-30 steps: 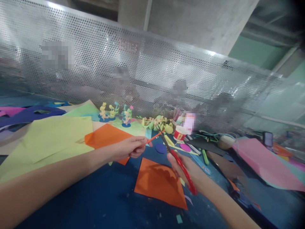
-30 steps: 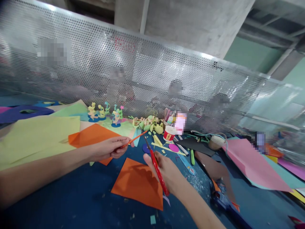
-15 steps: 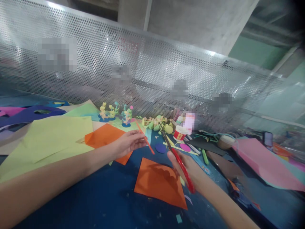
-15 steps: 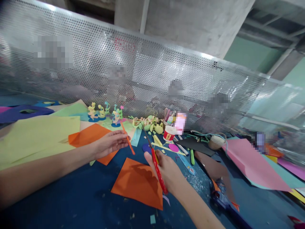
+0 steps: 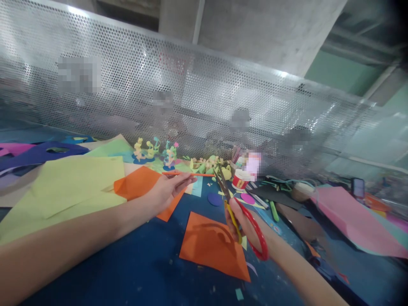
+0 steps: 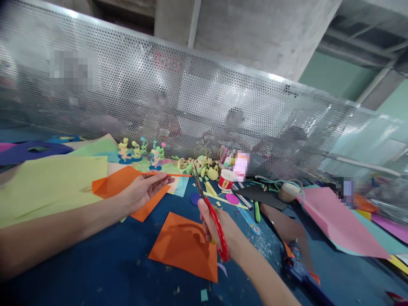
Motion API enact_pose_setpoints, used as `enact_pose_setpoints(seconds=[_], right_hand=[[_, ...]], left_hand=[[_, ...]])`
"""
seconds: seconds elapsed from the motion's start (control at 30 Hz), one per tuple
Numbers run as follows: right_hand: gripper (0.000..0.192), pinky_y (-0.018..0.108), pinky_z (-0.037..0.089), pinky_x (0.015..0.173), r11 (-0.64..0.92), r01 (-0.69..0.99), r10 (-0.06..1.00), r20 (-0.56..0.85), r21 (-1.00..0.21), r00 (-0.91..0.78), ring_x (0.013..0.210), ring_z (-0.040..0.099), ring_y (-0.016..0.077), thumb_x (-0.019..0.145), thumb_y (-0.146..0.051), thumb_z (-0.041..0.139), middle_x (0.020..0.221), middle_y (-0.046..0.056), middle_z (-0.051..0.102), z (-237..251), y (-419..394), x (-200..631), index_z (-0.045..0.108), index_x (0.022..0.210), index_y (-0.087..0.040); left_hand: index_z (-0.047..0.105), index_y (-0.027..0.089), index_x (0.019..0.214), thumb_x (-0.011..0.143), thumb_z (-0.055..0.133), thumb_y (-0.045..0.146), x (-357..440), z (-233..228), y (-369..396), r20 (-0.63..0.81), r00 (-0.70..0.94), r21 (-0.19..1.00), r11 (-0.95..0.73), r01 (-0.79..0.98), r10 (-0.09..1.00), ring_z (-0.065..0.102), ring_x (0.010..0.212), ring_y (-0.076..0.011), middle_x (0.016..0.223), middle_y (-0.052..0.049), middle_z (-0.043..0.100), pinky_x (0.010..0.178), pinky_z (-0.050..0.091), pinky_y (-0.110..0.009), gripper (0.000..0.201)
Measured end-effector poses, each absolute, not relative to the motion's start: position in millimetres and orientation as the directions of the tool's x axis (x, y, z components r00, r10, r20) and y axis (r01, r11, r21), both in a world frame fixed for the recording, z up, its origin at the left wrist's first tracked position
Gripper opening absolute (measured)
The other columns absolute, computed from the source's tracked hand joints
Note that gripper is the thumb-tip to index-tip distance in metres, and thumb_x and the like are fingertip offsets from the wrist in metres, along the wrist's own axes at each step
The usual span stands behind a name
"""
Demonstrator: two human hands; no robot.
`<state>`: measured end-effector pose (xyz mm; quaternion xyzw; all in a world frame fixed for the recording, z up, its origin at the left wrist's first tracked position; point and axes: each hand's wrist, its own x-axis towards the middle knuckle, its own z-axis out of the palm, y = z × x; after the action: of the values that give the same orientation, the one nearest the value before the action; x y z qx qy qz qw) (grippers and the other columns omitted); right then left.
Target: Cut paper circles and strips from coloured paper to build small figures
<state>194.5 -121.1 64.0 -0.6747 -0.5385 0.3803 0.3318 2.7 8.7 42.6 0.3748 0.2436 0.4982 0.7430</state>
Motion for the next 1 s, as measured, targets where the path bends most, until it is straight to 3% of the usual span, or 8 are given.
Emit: enact_pose_setpoints(seconds=[0.2, 0.77, 1.0], right_hand=[[0.042, 0.028, 0.042, 0.048, -0.124, 0.526, 0.992, -0.100, -0.841, 0.073, 0.046, 0.050, 0.0151, 0.084, -0.059, 0.033, 0.052, -0.002, 0.050, 61.2, -123.8, 192.7, 0.048, 0.068, -0.024], [0.043, 0.027, 0.041, 0.050, -0.104, 0.497, 0.994, -0.100, -0.862, 0.035, 0.051, 0.050, 0.0145, 0.085, -0.060, 0.030, 0.056, -0.002, 0.047, 62.8, -126.4, 186.9, 0.045, 0.071, -0.022], [0.043, 0.029, 0.041, 0.052, -0.025, 0.557, 1.000, -0.024, -0.830, 0.009, 0.053, 0.051, 0.0162, 0.088, -0.057, 0.026, 0.058, -0.001, 0.049, 57.6, -125.2, 190.0, 0.047, 0.074, -0.023]], left_hand=[[0.064, 0.011, 0.069, 0.075, 0.065, 0.009, 6.1, 49.1, -1.9, 0.000, 0.415, 0.802, 0.248, -0.544, 0.910, 0.068, 0.083, -0.0158, 0.075, -0.006, 0.071, 0.080, 0.053, -0.017, 0.007], [0.059, 0.012, 0.069, 0.068, 0.070, 0.006, 10.0, 51.5, -10.6, 0.052, 0.477, 0.805, 0.246, -0.540, 0.877, 0.067, 0.086, -0.0176, 0.072, -0.006, 0.071, 0.071, 0.052, -0.012, 0.013], [0.060, 0.012, 0.070, 0.066, 0.073, 0.009, 10.3, 50.6, -15.7, 0.079, 0.473, 0.811, 0.219, -0.543, 0.878, 0.067, 0.087, -0.0169, 0.075, -0.005, 0.071, 0.078, 0.051, -0.015, 0.014]])
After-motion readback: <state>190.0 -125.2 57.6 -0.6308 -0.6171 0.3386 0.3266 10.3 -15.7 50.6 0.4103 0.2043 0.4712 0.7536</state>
